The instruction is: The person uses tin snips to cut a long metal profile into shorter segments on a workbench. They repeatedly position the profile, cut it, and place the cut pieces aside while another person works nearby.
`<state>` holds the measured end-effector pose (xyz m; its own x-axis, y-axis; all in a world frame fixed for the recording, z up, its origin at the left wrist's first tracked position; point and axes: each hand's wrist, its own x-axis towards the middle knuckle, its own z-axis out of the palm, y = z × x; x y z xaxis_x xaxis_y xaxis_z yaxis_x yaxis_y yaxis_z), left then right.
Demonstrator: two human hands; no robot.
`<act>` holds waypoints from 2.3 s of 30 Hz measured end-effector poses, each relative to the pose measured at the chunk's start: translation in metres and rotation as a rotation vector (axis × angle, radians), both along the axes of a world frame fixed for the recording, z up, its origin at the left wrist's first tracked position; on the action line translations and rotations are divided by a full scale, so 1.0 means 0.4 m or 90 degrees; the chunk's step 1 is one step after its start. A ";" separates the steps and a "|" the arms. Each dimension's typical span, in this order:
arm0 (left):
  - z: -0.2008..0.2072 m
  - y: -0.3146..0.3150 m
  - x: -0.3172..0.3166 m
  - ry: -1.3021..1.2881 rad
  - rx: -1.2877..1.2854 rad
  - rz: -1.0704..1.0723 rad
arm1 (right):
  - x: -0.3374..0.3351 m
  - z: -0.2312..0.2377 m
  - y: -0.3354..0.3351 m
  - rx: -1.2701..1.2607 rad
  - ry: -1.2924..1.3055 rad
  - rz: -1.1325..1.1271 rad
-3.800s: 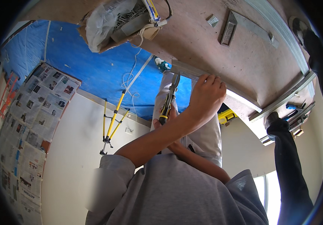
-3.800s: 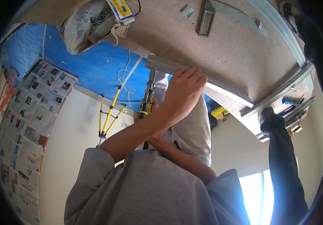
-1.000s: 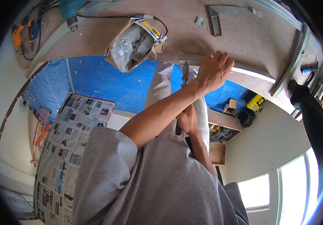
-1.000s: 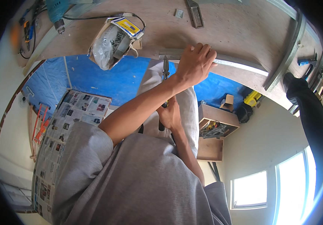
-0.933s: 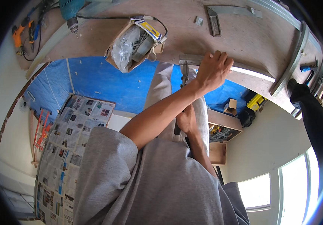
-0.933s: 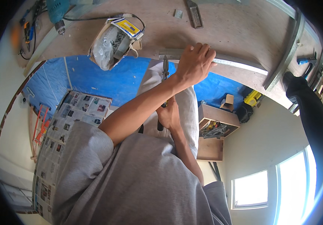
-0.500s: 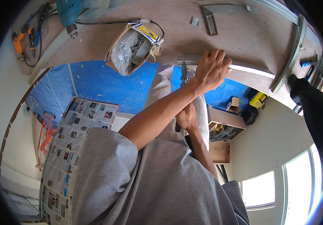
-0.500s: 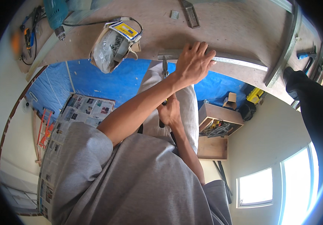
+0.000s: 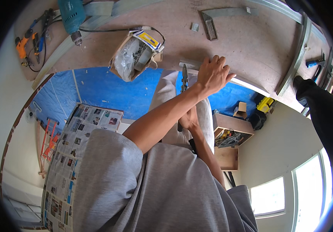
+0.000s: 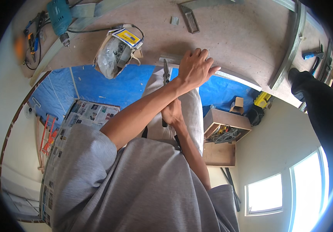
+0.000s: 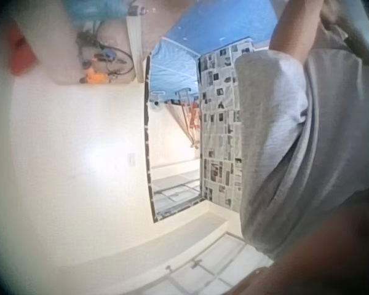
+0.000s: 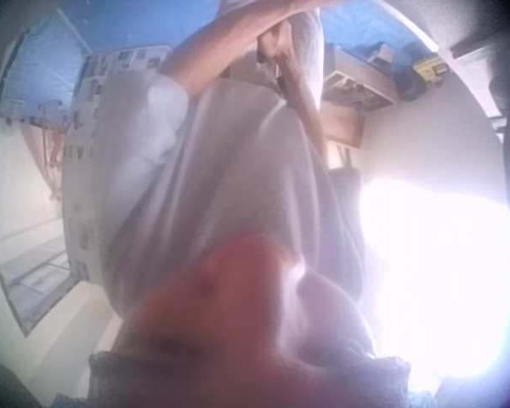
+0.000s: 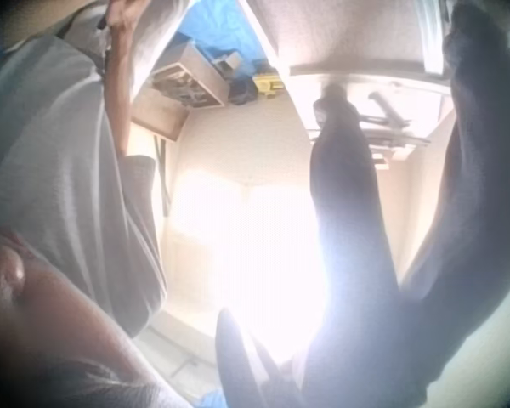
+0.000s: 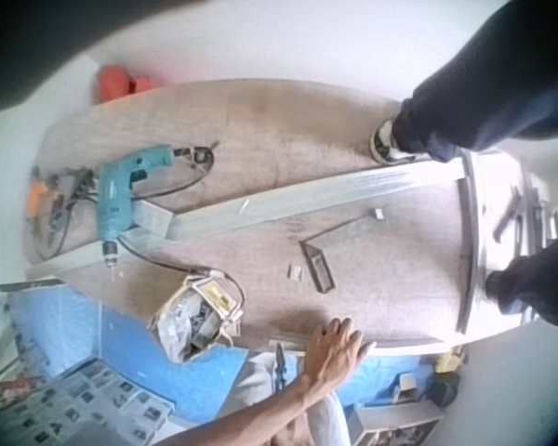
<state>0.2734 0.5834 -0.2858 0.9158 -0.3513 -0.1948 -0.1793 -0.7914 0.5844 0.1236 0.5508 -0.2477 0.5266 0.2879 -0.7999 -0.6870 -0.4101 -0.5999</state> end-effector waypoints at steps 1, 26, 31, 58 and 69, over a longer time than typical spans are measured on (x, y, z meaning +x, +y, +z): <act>-0.001 0.004 -0.002 -0.040 -0.013 0.006 | -0.001 -0.002 0.001 -0.001 -0.006 -0.008; -0.047 -0.056 0.081 -0.134 0.020 -0.116 | 0.029 0.065 0.031 -0.064 0.018 -0.101; -0.044 -0.052 0.082 -0.137 0.044 -0.128 | -0.003 0.030 0.026 -0.069 0.009 -0.057; -0.035 -0.045 0.088 -0.073 0.026 -0.158 | 0.001 0.034 -0.024 -0.051 0.004 0.018; -0.034 -0.042 0.089 -0.064 0.013 -0.150 | 0.008 0.038 -0.022 -0.070 -0.002 0.026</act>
<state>0.3089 0.5665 -0.2995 0.8243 -0.5543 -0.1153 -0.4169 -0.7320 0.5389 0.1268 0.5420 -0.2326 0.5184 0.2195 -0.8265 -0.6671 -0.5009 -0.5514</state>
